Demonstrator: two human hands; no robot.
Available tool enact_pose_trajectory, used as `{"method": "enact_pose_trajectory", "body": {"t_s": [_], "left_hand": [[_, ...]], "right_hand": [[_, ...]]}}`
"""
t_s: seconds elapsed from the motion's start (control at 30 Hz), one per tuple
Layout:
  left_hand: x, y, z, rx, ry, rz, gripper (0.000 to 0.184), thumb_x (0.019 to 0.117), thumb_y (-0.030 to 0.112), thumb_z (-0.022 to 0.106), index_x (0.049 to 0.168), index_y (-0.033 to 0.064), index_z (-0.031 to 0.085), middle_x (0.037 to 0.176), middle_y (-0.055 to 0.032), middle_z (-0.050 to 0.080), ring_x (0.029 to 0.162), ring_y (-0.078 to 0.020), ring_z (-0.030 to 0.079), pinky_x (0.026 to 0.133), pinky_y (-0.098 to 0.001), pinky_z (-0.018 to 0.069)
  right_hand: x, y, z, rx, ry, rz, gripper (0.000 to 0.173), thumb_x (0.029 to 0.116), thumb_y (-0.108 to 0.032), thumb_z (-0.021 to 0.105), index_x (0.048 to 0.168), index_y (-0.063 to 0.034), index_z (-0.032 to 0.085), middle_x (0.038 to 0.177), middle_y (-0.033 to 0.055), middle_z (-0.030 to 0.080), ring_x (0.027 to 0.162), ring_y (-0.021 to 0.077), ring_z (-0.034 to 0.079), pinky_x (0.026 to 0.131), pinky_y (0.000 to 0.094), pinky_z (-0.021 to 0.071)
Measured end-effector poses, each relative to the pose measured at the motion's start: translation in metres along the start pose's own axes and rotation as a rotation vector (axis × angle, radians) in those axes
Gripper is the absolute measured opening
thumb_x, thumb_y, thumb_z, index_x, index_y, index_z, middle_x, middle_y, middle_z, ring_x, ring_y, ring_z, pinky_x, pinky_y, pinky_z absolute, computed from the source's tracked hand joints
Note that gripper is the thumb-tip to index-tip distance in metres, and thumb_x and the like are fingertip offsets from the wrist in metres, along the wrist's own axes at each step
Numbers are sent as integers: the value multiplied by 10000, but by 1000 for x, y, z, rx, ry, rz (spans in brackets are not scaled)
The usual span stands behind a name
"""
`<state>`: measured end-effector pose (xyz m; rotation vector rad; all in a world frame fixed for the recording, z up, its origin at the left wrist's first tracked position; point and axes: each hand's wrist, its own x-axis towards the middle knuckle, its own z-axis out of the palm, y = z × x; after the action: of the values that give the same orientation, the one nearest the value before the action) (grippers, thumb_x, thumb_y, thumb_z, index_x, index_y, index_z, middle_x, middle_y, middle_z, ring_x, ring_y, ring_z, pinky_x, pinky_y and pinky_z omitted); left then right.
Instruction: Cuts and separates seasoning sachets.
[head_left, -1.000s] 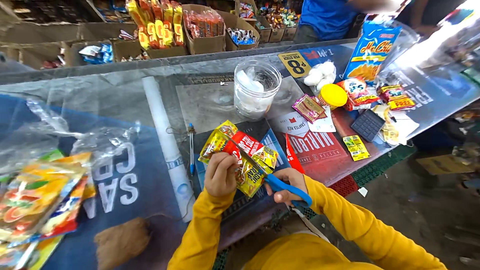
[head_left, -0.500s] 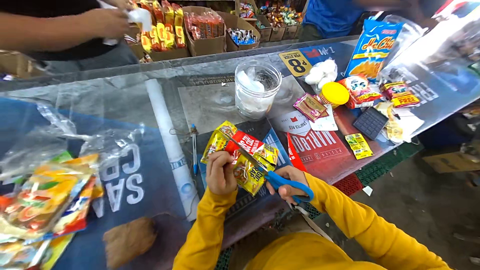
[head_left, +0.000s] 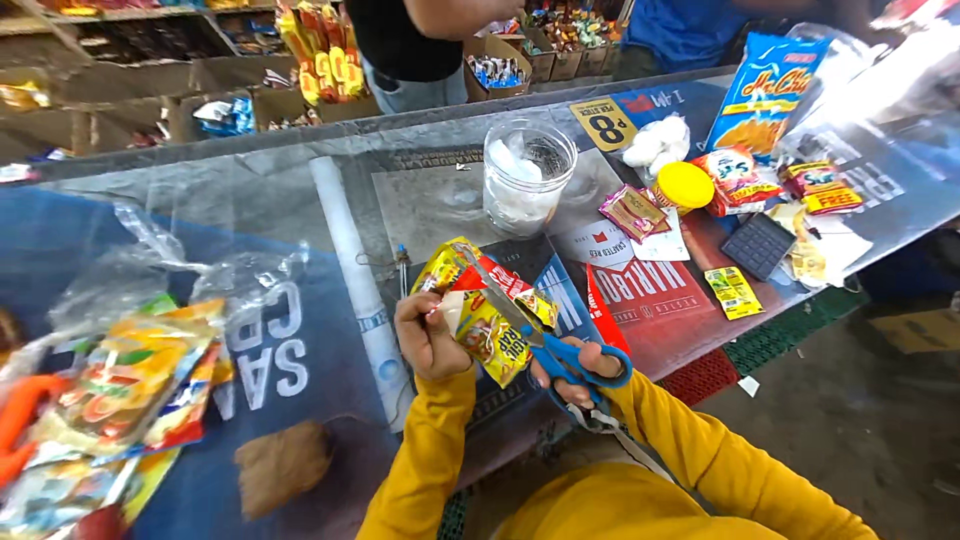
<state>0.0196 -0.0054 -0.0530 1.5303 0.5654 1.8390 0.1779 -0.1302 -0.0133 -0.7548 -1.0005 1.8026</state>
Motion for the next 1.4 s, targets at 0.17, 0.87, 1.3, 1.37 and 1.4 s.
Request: {"method": "enact_pose_trajectory", "body": {"t_s": [0.17, 0.87, 1.3, 1.37, 1.4], "left_hand": [[-2, -8, -2, 162, -73, 122, 191, 1116, 250, 372, 1057, 171, 536, 1098, 97, 613, 1216, -15, 573, 1073, -283, 477], [-10, -5, 4, 163, -74, 69, 204, 1120, 207, 360, 1042, 131, 533, 1020, 51, 645, 1082, -58, 686, 965, -321, 588], [-8, -3, 5, 141, -61, 29, 191, 1113, 181, 359, 1032, 167, 532, 1004, 103, 642, 1043, -26, 689, 932, -295, 602], [-9, -5, 4, 136, -60, 31, 192, 1115, 196, 363, 1040, 172, 538, 1001, 108, 644, 1032, -23, 691, 932, -297, 601], [-9, -6, 4, 130, -62, 27, 192, 1116, 212, 369, 1050, 176, 545, 997, 114, 650, 1031, -23, 692, 938, -303, 599]], "right_hand": [[3, -31, 29, -375, 336, 272, 292, 888, -284, 624, 972, -5, 606, 631, -105, 546, 502, -40, 508, 522, 129, 450], [11, -45, 19, -552, 388, 374, 229, 929, -217, 653, 967, 5, 614, 667, -97, 554, 516, -57, 494, 531, 104, 432], [23, -59, 19, -563, 321, 490, 218, 1007, -203, 573, 931, -1, 604, 630, -90, 540, 521, -43, 512, 554, 113, 447], [23, -59, 19, -570, 321, 488, 221, 1006, -201, 579, 936, 6, 610, 632, -90, 545, 525, -43, 512, 562, 115, 448], [24, -61, 20, -587, 309, 498, 241, 1016, -213, 567, 945, 15, 607, 640, -83, 545, 530, -38, 511, 569, 121, 448]]}}
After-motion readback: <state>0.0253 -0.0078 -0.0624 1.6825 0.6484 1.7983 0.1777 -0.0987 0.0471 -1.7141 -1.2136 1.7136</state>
